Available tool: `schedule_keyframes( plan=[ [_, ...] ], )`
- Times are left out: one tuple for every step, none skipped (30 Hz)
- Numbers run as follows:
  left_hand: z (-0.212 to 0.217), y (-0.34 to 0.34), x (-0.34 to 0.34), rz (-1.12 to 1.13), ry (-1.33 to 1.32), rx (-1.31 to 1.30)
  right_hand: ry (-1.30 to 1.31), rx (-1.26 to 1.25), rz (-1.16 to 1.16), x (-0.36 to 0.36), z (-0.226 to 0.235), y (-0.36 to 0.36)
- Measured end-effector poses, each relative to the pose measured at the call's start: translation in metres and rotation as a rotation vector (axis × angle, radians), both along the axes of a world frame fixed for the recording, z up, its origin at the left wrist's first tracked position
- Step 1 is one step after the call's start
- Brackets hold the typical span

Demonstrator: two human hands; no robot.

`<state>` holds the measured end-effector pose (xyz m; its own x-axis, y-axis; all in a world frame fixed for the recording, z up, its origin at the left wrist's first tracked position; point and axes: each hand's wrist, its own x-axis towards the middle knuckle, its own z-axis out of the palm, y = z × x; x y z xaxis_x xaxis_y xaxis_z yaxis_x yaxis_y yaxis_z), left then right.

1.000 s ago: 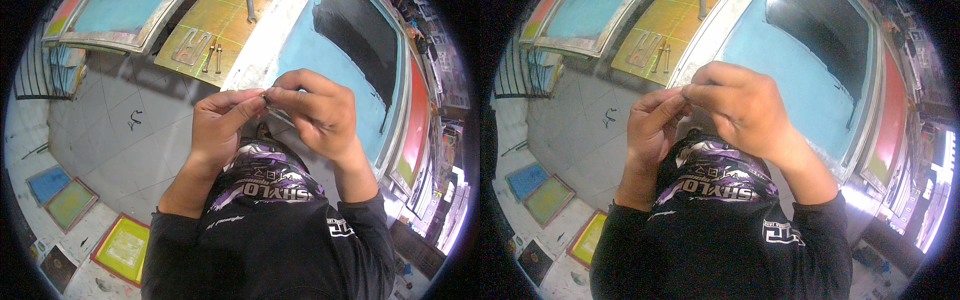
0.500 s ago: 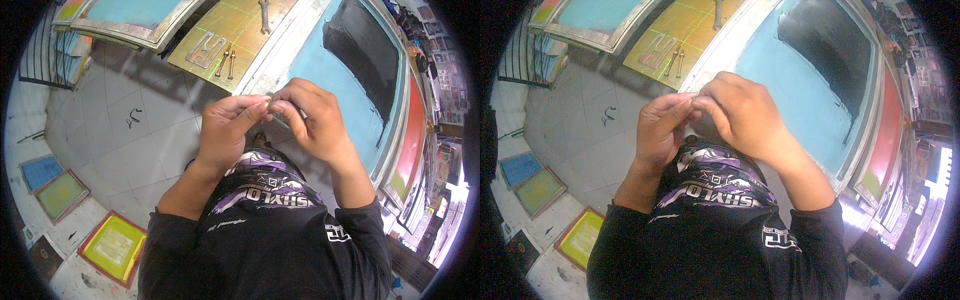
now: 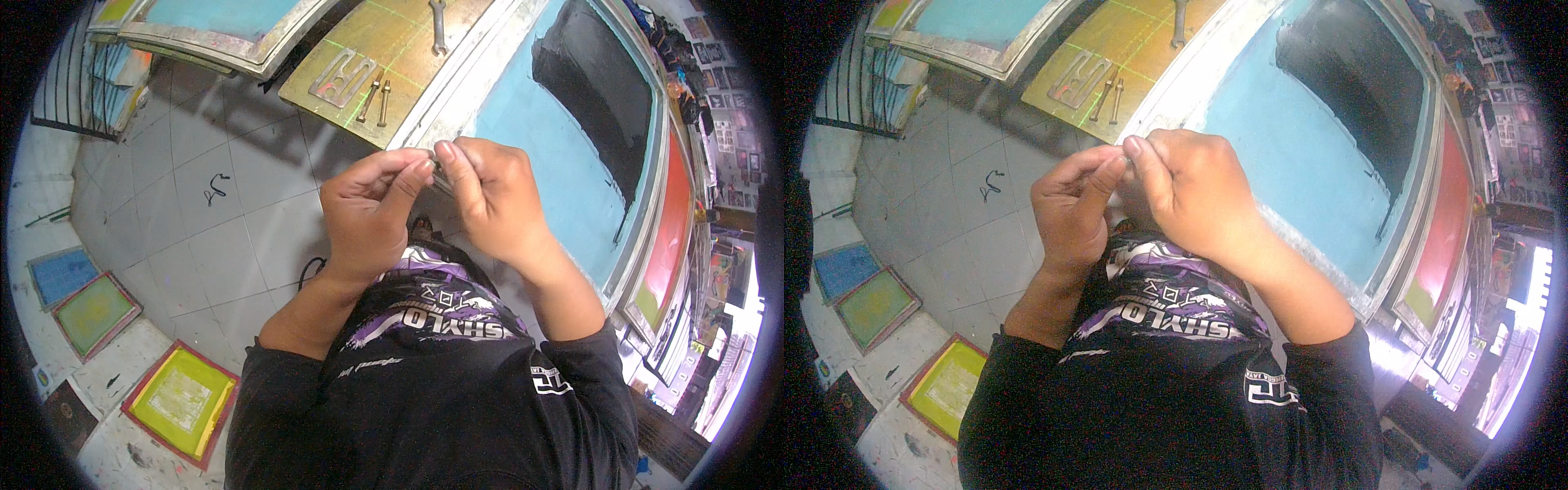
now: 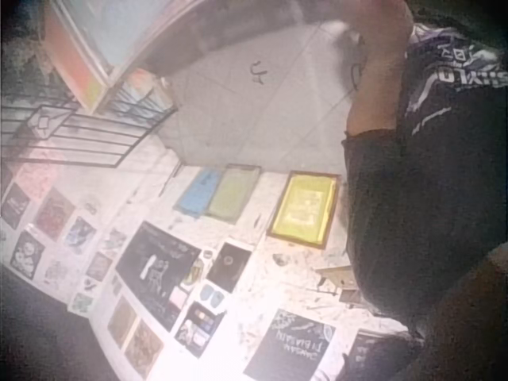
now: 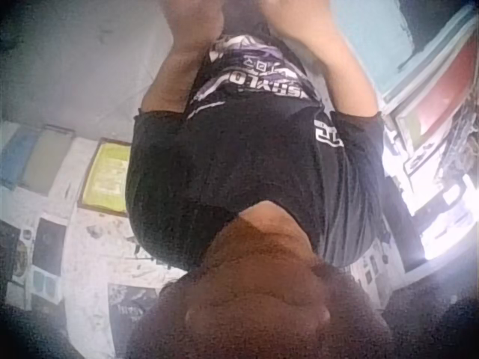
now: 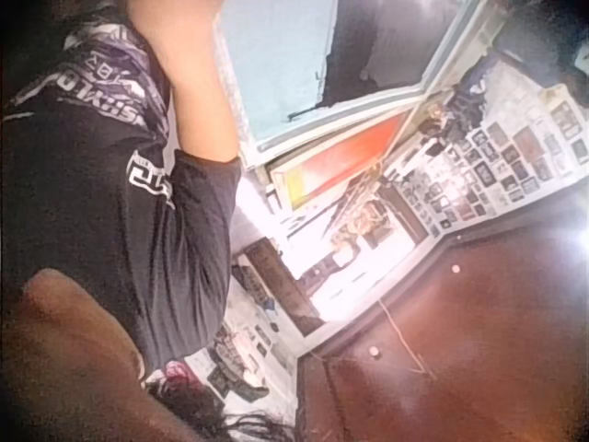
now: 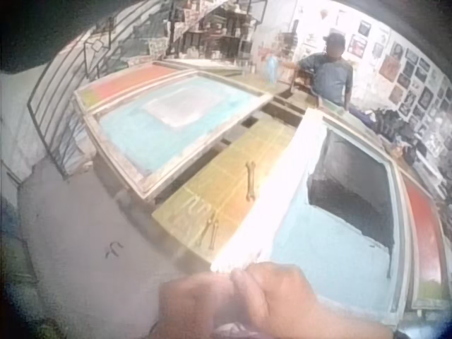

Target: The person assembles screen frames by attaching metal brackets and screws to the frame edges. They handle multiple frames, aligning brackets, inserting screws, and tightening them with a wrench. The frames are placed on a workbench and adjusted during the process.

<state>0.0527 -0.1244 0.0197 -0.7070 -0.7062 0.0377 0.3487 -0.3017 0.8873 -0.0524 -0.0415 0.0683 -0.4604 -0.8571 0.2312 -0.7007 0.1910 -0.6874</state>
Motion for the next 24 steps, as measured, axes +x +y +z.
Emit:
schedule_keyframes(
  plan=[
    [0.001, 0.001, 0.000, 0.030, 0.024, -0.021, -0.119, 0.004, -0.015, 0.001, 0.002, 0.000],
    [0.002, 0.000, 0.000, 0.017, 0.036, -0.005, -0.238, 0.007, -0.029, 0.001, 0.002, 0.000],
    [0.003, -0.001, 0.001, 0.004, 0.048, 0.011, -0.291, 0.003, -0.032, 0.000, 0.002, 0.000],
    [0.004, -0.002, 0.001, -0.009, 0.061, 0.026, -0.343, -0.003, -0.035, -0.001, 0.002, 0.001],
    [0.003, -0.003, 0.001, -0.008, 0.050, -0.040, -0.395, -0.010, -0.038, -0.001, 0.002, 0.002],
    [0.003, -0.003, 0.002, -0.007, 0.039, -0.106, -0.416, 0.002, -0.039, -0.001, 0.003, 0.002],
    [0.003, -0.004, 0.002, -0.006, 0.028, -0.171, -0.437, 0.015, -0.039, -0.001, 0.003, 0.003],
    [0.003, -0.005, 0.002, -0.013, 0.040, -0.173, -0.457, 0.028, -0.040, -0.001, 0.004, 0.003],
    [0.003, -0.005, 0.002, -0.019, 0.052, -0.176, -0.435, 0.003, -0.032, -0.001, 0.003, 0.004],
    [0.003, -0.006, 0.002, -0.023, 0.065, -0.181, -0.411, -0.023, -0.022, -0.002, 0.002, 0.005],
    [0.003, -0.006, 0.002, -0.026, 0.082, -0.111, -0.388, -0.050, -0.012, -0.003, 0.001, 0.005],
    [0.002, -0.005, 0.002, -0.029, 0.098, -0.041, -0.268, -0.110, 0.014, -0.005, 0.001, 0.003],
    [0.001, -0.005, 0.002, -0.031, 0.115, 0.028, -0.148, -0.171, 0.041, -0.008, 0.001, 0.001],
    [0.000, -0.007, 0.003, -0.055, 0.100, 0.082, -0.027, -0.231, 0.067, -0.010, 0.001, -0.001],
    [-0.001, -0.009, 0.004, -0.079, 0.085, 0.135, 0.030, -0.250, 0.102, -0.012, 0.001, -0.002],
    [-0.001, -0.010, 0.004, -0.105, 0.071, 0.191, 0.088, -0.265, 0.134, -0.013, 0.001, -0.001],
    [-0.001, -0.009, 0.004, -0.099, 0.071, 0.181, 0.147, -0.281, 0.167, -0.014, 0.001, -0.001],
    [-0.001, -0.008, 0.003, -0.092, 0.071, 0.170, 0.144, -0.282, 0.160, -0.013, 0.000, 0.000],
    [-0.001, -0.007, 0.003, -0.085, 0.072, 0.158, 0.143, -0.284, 0.154, -0.013, -0.001, 0.001],
    [-0.002, -0.007, 0.002, -0.089, 0.079, 0.155, 0.141, -0.287, 0.147, -0.013, -0.002, 0.002],
    [-0.002, -0.006, 0.002, -0.092, 0.086, 0.151, 0.149, -0.286, 0.158, -0.014, -0.002, 0.002],
    [-0.002, -0.006, 0.002, -0.094, 0.092, 0.148, 0.156, -0.286, 0.169, -0.015, -0.002, 0.003],
    [-0.002, -0.006, 0.003, -0.102, 0.106, 0.151, 0.163, -0.285, 0.180, -0.016, -0.002, 0.003],
    [-0.001, -0.006, 0.003, -0.109, 0.120, 0.152, 0.166, -0.280, 0.194, -0.016, -0.001, 0.004]
  ],
)
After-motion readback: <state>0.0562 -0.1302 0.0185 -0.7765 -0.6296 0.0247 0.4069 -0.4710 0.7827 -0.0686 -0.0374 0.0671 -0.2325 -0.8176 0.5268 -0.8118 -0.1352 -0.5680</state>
